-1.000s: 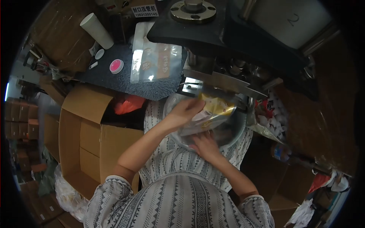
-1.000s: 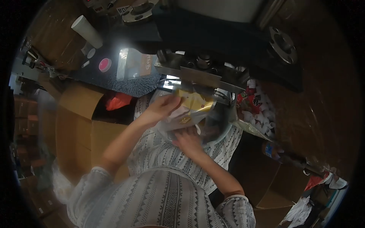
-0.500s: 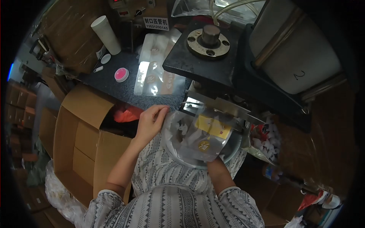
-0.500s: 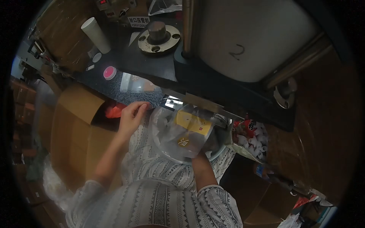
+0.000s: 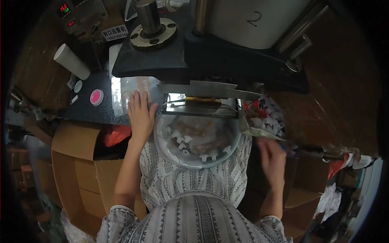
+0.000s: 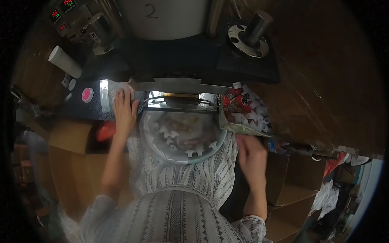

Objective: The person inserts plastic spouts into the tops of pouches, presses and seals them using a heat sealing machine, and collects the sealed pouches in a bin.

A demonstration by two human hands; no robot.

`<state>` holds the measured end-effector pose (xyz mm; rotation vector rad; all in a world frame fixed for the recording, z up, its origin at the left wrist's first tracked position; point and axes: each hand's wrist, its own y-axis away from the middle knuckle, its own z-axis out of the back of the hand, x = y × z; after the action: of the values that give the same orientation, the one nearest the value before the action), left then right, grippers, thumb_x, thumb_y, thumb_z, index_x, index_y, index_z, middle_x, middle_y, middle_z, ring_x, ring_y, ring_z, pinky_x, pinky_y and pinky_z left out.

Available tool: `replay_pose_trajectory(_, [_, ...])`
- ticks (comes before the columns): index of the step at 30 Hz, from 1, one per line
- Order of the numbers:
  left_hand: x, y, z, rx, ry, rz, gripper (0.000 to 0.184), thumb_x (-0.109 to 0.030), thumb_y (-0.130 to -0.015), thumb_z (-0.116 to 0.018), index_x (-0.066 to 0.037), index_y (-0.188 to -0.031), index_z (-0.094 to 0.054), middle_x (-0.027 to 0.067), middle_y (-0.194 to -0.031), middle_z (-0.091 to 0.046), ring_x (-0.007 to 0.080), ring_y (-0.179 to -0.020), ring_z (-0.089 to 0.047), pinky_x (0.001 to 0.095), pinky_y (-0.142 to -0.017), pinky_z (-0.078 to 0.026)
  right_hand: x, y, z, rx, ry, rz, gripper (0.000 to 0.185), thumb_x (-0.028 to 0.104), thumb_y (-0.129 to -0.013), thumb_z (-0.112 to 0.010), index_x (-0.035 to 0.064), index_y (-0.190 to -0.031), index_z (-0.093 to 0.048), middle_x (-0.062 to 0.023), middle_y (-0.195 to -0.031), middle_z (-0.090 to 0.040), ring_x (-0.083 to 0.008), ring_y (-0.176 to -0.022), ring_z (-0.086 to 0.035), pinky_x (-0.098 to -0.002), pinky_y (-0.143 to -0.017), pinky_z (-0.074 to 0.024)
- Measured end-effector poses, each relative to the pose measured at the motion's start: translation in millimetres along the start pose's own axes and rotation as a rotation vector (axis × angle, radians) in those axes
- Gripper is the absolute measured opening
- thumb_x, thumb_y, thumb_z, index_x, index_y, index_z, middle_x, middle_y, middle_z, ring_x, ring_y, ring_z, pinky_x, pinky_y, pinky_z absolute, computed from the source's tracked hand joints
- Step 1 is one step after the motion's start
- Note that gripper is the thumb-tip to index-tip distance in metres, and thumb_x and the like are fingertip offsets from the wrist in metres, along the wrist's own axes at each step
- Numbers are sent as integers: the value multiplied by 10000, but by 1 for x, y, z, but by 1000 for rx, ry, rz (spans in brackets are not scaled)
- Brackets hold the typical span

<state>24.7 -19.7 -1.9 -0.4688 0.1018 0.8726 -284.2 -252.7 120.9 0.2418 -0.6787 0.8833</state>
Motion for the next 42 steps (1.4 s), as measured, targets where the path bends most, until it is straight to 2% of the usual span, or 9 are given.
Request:
replay_pose_trajectory(2, [-5,10,5,-10,-36,-31,626,-347,-896,-575,-22,-1388,-364,278,-1471,-230,452,-1357,-220,535,-1098,-175,-17,-23,13,-224,219,53,192,167,-871,-599,14,-973,-657,-183,-898,-660,-367,-820,-632,-405,-730,-494])
replay_pose_trajectory(11, [-6,38,18,16,-112,-70,642,-195,-835,-647,-55,-1390,-355,226,-1425,-338,409,-1293,-340,500,-1058,-268,-44,-91,-18,271,-18,-20,199,144,-829,-621,-3,-959,-660,-186,-872,-678,-329,-816,-658,-396,-719,-496])
replay_pose_trajectory(20, [-20,51,74,22,213,99,133,-37,-798,-617,-42,-929,-639,125,-907,-645,340,-819,-620,385,-719,-491,-43,-82,-17,110,-230,-108,205,65,-810,-644,-4,-1001,-619,-122,-822,-649,-186,-714,-611,-288,-677,-487])
replay_pose_trajectory(23, [-55,59,87,-92,287,24,122,-11,-780,-629,-46,-896,-644,125,-859,-645,327,-763,-634,367,-632,-504,23,-77,-22,130,-505,-33,231,3,-795,-654,7,-1022,-613,-115,-908,-642,-177,-738,-605,-274,-679,-491])
replay_pose_trajectory(25, [-73,56,97,-96,278,6,124,-8,-774,-635,-47,-892,-644,123,-856,-646,320,-760,-636,363,-632,-505,56,-75,-35,204,-312,464,256,-37,-782,-651,27,-1027,-616,-104,-983,-619,-207,-781,-620,-292,-707,-513])
replay_pose_trajectory(33, [-83,60,83,175,487,-112,85,-41,-802,-637,-29,-885,-652,122,-819,-643,308,-717,-634,355,-605,-495,66,-77,-63,335,-299,615,239,-6,-803,-651,30,-1037,-619,-88,-1009,-617,-222,-878,-635,-323,-725,-528])
replay_pose_trajectory(36, [-93,54,64,425,611,-70,101,-97,-848,-625,-24,-907,-661,126,-780,-645,257,-675,-649,340,-586,-489,55,-79,-60,288,-342,442,230,20,-811,-652,33,-1038,-618,-116,-1025,-621,-253,-895,-639,-334,-746,-523])
replay_pose_trajectory(38, [-100,44,47,685,951,357,259,-239,-899,-634,11,-954,-669,86,-769,-679,138,-677,-648,258,-583,-483,45,-79,-52,216,-310,329,221,41,-815,-652,34,-1033,-617,-140,-1046,-617,-287,-907,-640,-348,-764,-516])
replay_pose_trajectory(42, [-112,15,29,672,1321,585,269,-246,-911,-623,17,-951,-654,93,-776,-670,139,-667,-651,255,-579,-488,22,-72,-30,148,-67,238,291,87,-824,-656,38,-1104,-593,-148,-1052,-622,-300,-913,-636,-367,-752,-506])
